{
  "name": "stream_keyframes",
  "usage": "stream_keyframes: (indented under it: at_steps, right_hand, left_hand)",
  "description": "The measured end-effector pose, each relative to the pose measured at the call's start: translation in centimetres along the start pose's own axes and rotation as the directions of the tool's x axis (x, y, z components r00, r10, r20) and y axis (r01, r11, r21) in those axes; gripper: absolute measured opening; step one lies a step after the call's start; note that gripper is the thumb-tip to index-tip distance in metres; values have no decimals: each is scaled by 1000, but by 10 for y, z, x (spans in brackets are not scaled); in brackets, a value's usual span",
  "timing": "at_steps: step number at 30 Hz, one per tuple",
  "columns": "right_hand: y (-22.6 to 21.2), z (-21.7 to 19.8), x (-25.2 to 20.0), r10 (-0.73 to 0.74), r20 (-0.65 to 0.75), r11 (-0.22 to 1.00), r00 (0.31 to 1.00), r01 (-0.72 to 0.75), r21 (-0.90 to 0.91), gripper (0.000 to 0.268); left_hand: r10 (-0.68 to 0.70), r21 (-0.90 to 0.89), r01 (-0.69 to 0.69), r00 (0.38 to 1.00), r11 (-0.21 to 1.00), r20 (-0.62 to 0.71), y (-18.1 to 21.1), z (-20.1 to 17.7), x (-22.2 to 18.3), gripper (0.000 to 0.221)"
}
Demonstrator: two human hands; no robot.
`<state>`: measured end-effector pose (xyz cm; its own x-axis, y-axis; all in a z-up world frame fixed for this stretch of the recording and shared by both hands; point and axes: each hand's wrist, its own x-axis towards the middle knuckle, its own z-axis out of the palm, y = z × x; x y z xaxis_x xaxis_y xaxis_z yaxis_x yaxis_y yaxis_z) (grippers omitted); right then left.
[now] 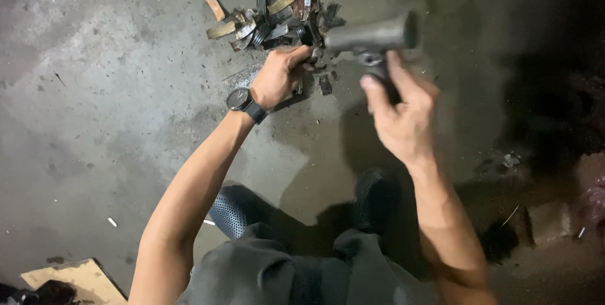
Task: Manually disassembling used motorcycle brake shoe assemblies on a shop floor.
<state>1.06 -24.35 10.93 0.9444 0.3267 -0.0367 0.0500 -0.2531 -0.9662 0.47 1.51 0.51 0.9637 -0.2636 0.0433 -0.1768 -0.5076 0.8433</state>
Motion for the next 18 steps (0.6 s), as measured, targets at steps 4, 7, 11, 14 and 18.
stream_keyframes:
  at_steps: [4,7,11,14,18]
  right_hand:
    - [31,13,12,-277,132,894,952,305,-328,22]
    - [-11,9,16,-15,179,951,984,69,-302,45]
    - [-18,7,5,-132,31,964,991,135,-227,31]
    - [18,21,3,-171,110,949,979,194,-247,29]
    - [-15,20,16,-50,253,917,966,145,-372,44]
  left_hand:
    - [-3,-47,2,1000,999,-19,9,-1,-2,38]
    - [22,-19,-22,999,1000,-25,7,-1,-11,51]
    - [-9,-47,5,997,999,-79,2,1,-12,30]
    - [-9,-29,7,997,1000,-76,-1,3,-14,30]
    - [5,137,1,999,991,-44,-32,17,-32,34]
